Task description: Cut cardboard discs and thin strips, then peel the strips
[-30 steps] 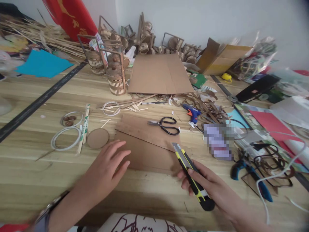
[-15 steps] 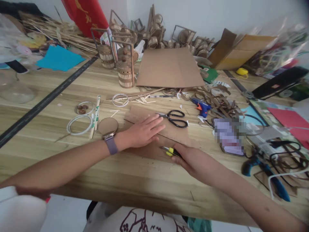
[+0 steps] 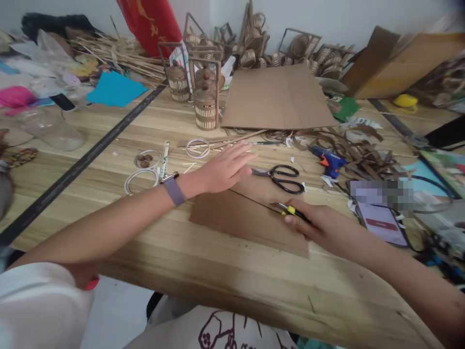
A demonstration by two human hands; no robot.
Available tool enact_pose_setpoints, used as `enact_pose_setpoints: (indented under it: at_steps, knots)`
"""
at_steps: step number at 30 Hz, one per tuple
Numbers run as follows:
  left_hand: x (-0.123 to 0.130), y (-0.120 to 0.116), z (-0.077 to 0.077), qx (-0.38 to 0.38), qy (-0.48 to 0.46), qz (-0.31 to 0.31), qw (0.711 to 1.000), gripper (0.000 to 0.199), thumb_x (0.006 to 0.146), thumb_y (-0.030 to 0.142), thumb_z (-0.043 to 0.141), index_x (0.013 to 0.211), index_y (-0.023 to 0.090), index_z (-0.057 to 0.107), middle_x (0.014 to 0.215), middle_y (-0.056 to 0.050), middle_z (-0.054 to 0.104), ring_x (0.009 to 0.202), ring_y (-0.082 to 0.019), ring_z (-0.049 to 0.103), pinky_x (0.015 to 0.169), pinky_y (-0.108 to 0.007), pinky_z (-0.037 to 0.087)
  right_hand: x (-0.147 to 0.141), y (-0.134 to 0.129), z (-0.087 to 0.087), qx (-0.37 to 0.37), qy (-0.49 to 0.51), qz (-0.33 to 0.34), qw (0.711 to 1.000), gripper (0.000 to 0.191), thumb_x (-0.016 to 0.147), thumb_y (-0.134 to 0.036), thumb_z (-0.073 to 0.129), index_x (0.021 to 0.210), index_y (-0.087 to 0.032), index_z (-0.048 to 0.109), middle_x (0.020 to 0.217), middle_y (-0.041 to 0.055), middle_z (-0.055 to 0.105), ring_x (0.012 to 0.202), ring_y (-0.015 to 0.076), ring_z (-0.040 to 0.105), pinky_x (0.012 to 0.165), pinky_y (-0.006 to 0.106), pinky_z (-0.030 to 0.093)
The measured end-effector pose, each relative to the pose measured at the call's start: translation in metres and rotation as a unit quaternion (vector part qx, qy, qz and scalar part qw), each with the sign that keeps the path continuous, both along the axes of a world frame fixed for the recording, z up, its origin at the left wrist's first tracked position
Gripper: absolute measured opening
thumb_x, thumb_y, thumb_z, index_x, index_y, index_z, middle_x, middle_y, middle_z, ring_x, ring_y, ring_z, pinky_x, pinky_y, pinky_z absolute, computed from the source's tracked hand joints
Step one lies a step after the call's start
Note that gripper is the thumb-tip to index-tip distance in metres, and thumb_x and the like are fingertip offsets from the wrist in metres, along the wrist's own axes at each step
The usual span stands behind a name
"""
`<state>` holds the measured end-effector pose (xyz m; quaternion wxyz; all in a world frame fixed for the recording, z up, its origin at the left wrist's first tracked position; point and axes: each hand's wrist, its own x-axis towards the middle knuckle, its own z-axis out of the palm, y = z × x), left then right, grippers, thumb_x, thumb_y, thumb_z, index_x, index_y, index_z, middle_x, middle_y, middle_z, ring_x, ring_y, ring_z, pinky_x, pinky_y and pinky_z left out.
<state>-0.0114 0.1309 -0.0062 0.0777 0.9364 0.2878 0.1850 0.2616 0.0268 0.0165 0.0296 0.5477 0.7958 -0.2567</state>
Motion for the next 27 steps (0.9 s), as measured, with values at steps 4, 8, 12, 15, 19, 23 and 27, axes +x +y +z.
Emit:
enact_pose_setpoints:
  at_steps: [4, 8, 12, 15, 19, 23, 27]
  knots:
    - [0.005, -0.009, -0.016, 0.006, 0.015, -0.017, 1.000, 0.060, 0.106, 0.048, 0.021, 0.146, 0.009, 0.043, 0.157, -0.022, 0.035, 0.150, -0.030, 0.023, 0.121, -0.052, 0.022, 0.001, -0.003, 0.009, -0.018, 0.011, 0.039, 0.999, 0.028, 0.097, -0.038, 0.039, 0.098, -0.020, 0.060, 0.078, 0.0081, 0.071, 0.071, 0.0233, 0.066, 0.065, 0.030, 0.045]
    - [0.023, -0.021, -0.033, 0.014, 0.054, -0.047, 0.997, 0.059, 0.106, 0.046, 0.027, 0.146, 0.006, 0.042, 0.157, -0.025, 0.034, 0.150, -0.034, 0.023, 0.120, -0.055, 0.020, -0.020, -0.012, 0.012, -0.016, -0.034, 0.086, 0.996, 0.028, 0.099, -0.031, 0.043, 0.116, -0.019, 0.060, 0.096, 0.0104, 0.075, 0.082, 0.0241, 0.070, 0.066, 0.029, 0.046]
    - [0.036, -0.030, -0.042, 0.018, 0.079, -0.075, 0.994, 0.059, 0.105, 0.049, 0.034, 0.150, 0.011, 0.038, 0.160, -0.021, 0.030, 0.151, -0.034, 0.018, 0.119, -0.058, 0.018, -0.040, -0.019, 0.005, 0.021, -0.114, 0.100, 0.988, 0.034, 0.100, -0.033, 0.044, 0.129, -0.021, 0.057, 0.095, 0.0099, 0.077, 0.083, 0.0265, 0.072, 0.062, 0.029, 0.045]
    - [0.039, -0.035, -0.049, 0.017, 0.098, -0.074, 0.992, 0.060, 0.104, 0.049, 0.038, 0.151, 0.013, 0.037, 0.160, -0.019, 0.031, 0.151, -0.033, 0.021, 0.119, -0.058, 0.018, -0.051, -0.021, 0.001, 0.029, -0.156, 0.116, 0.981, 0.035, 0.101, -0.034, 0.045, 0.131, -0.021, 0.057, 0.095, 0.0097, 0.078, 0.083, 0.0270, 0.074, 0.060, 0.029, 0.046]
    - [0.039, -0.039, -0.054, 0.019, 0.118, -0.067, 0.991, 0.061, 0.103, 0.051, 0.038, 0.151, 0.014, 0.038, 0.159, -0.017, 0.034, 0.149, -0.033, 0.025, 0.119, -0.055, 0.018, -0.063, -0.022, 0.001, -0.002, -0.202, 0.127, 0.971, 0.033, 0.103, -0.034, 0.043, 0.128, -0.019, 0.058, 0.094, 0.0111, 0.078, 0.084, 0.0302, 0.075, 0.057, 0.031, 0.048]
    - [0.039, -0.040, -0.054, 0.021, 0.115, -0.067, 0.991, 0.060, 0.103, 0.051, 0.037, 0.152, 0.016, 0.038, 0.160, -0.015, 0.032, 0.150, -0.031, 0.026, 0.120, -0.054, 0.016, -0.071, -0.023, 0.002, -0.011, -0.221, 0.134, 0.966, 0.030, 0.104, -0.032, 0.042, 0.118, -0.015, 0.062, 0.091, 0.0125, 0.078, 0.082, 0.0307, 0.076, 0.056, 0.031, 0.048]
    - [0.039, -0.040, -0.055, 0.015, 0.104, -0.070, 0.992, 0.059, 0.103, 0.050, 0.038, 0.151, 0.016, 0.039, 0.160, -0.015, 0.032, 0.149, -0.031, 0.027, 0.119, -0.054, 0.017, -0.075, -0.023, 0.000, 0.002, -0.237, 0.138, 0.962, 0.027, 0.102, -0.031, 0.045, 0.116, -0.016, 0.062, 0.088, 0.0115, 0.078, 0.077, 0.0295, 0.076, 0.050, 0.028, 0.044]
